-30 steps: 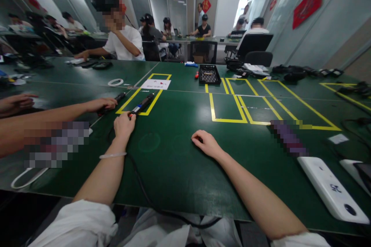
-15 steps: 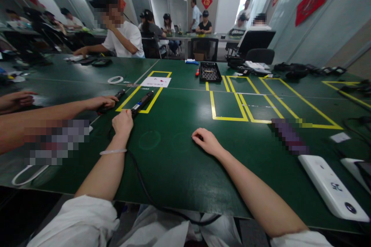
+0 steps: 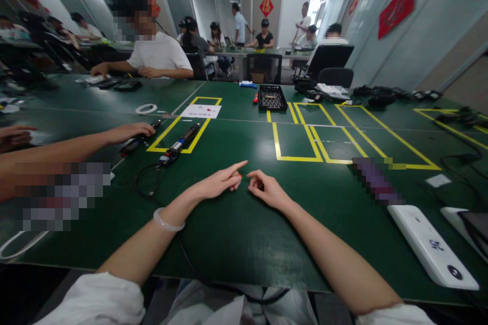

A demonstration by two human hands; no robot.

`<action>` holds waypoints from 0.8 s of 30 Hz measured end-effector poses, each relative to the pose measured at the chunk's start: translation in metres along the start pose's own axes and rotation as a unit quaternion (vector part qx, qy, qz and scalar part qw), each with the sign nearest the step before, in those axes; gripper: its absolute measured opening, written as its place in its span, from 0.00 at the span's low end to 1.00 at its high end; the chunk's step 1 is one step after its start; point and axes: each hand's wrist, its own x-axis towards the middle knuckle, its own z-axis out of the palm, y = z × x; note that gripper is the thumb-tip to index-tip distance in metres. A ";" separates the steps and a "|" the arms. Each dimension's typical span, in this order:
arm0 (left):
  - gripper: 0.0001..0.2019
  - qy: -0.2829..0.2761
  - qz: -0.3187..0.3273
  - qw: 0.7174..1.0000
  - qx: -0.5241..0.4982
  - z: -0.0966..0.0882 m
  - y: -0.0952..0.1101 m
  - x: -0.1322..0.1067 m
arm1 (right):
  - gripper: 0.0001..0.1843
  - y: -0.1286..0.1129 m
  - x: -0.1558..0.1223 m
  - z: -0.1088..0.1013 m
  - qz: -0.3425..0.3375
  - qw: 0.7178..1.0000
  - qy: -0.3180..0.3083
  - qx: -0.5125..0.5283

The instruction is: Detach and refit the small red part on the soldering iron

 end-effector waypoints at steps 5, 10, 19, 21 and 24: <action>0.33 -0.092 -0.021 0.991 -0.094 0.017 -0.001 -0.003 | 0.12 -0.009 0.001 0.004 -0.021 0.997 -0.055 0.051; 0.35 -0.088 -0.029 0.985 -0.142 0.017 -0.011 -0.002 | 0.05 -0.013 0.002 0.005 0.000 0.998 -0.047 0.045; 0.14 0.035 -0.006 0.994 -0.104 0.021 -0.017 0.008 | 0.08 -0.007 0.002 0.000 0.041 0.999 0.008 0.035; 0.13 0.044 -0.002 0.995 -0.093 0.022 -0.017 0.008 | 0.09 -0.005 0.002 -0.001 0.042 0.998 0.011 0.049; 0.12 0.060 0.008 0.996 -0.069 0.022 -0.016 0.008 | 0.11 -0.005 0.002 -0.001 0.053 0.994 0.014 0.091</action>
